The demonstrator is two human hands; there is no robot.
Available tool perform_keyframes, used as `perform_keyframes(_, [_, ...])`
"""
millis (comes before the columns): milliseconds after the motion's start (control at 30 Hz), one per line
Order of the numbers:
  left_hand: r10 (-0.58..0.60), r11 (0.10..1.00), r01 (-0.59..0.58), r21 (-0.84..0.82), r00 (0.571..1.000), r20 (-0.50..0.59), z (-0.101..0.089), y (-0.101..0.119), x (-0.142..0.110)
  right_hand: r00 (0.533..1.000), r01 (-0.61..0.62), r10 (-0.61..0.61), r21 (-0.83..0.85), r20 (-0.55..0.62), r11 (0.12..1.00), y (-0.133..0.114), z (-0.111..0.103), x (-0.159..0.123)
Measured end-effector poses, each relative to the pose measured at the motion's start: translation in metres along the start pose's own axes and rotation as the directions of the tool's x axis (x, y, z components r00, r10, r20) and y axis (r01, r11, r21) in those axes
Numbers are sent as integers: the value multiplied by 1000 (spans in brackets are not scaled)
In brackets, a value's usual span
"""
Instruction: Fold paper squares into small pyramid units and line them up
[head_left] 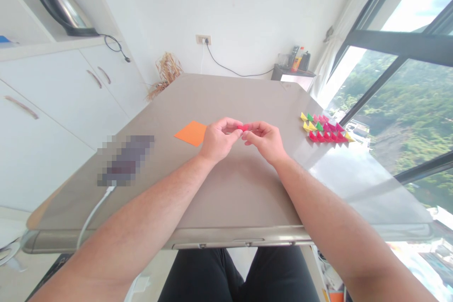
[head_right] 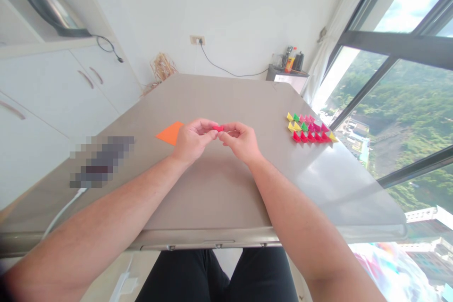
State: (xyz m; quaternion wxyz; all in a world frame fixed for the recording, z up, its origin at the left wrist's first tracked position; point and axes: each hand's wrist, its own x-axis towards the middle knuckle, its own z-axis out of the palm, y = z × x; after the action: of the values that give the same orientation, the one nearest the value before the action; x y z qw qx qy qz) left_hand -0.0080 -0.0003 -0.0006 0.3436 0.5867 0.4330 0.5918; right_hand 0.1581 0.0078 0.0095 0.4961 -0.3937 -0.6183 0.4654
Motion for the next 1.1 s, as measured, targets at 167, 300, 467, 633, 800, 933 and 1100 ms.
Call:
perform_keyframes(167, [42, 997, -43, 70, 999, 14, -2, -4, 2, 1000, 4, -4, 4, -4, 1000, 1, -1, 1])
perform_keyframes(300, [83, 988, -86, 126, 996, 30, -2, 0, 0, 1000, -7, 6, 25, 10, 1000, 0, -1, 1])
perform_keyframes(467, [93, 979, -91, 184, 996, -2, 1, 9, -4, 1000, -8, 8, 10, 12, 1000, 1, 0, 1])
perform_keyframes(633, [71, 980, -66, 189, 997, -23, 2, 9, -5, 999, -35, 35, -17, 2, 999, -1, 1, 1])
perform_keyframes(800, [19, 988, -24, 155, 999, 31, 0, 6, -2, 999, -42, 42, -11, -5, 999, -1, 2, 0])
perform_keyframes(933, [17, 981, -22, 192, 999, 27, 0, 6, -2, 999, -44, 44, -20, -8, 999, 0, 4, 0])
perform_keyframes(1100, [32, 966, -16, 259, 998, -58, 4, 9, -6, 997, -60, 59, -17, -53, 998, -4, 10, -3])
